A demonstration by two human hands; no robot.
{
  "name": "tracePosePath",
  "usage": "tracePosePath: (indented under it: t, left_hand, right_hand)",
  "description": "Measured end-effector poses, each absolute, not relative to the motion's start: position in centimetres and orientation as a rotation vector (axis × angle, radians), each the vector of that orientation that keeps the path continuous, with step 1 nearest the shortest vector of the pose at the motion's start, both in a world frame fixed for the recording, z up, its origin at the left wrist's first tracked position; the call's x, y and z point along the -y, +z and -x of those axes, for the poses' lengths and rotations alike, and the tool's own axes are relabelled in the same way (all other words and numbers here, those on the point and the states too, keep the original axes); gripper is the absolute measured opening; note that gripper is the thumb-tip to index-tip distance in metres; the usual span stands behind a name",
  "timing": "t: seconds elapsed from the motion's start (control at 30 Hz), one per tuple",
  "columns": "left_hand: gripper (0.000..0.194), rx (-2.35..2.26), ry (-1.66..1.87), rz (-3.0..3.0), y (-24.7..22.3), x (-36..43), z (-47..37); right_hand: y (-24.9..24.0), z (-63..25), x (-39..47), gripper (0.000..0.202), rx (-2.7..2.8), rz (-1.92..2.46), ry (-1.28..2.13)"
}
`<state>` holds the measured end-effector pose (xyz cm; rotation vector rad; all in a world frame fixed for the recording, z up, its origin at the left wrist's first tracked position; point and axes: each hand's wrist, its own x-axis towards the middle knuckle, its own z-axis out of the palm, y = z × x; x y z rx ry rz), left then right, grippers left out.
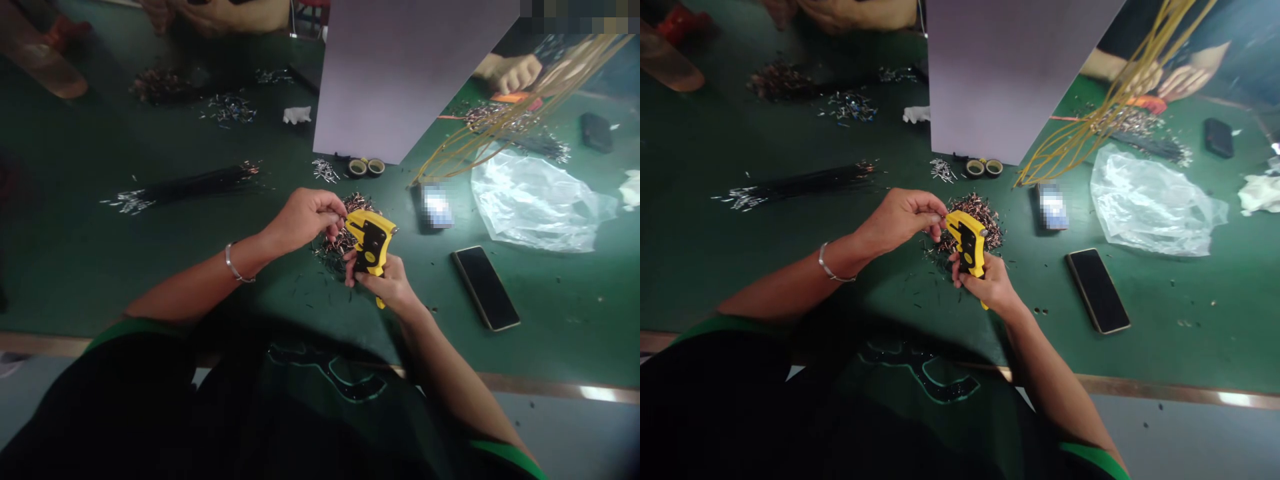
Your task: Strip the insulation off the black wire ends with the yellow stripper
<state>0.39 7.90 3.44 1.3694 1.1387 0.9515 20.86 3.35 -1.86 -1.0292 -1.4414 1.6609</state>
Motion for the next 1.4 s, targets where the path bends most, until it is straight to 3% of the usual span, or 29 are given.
tracePosePath:
  t: [1.27, 1.4]
  left_hand:
    - [0.006, -1.02, 0.966, -1.45, 1.5, -10.4, 0.9]
    - [0.004, -1.076, 0.966, -1.451, 1.7, -10.2, 0.9]
  right_hand:
    - [-4.9, -19.0, -3.4, 0.016, 1.52, 1.272, 1.259]
    - [-4.6, -19.1, -3.3, 0.016, 1.467, 1.245, 1.34]
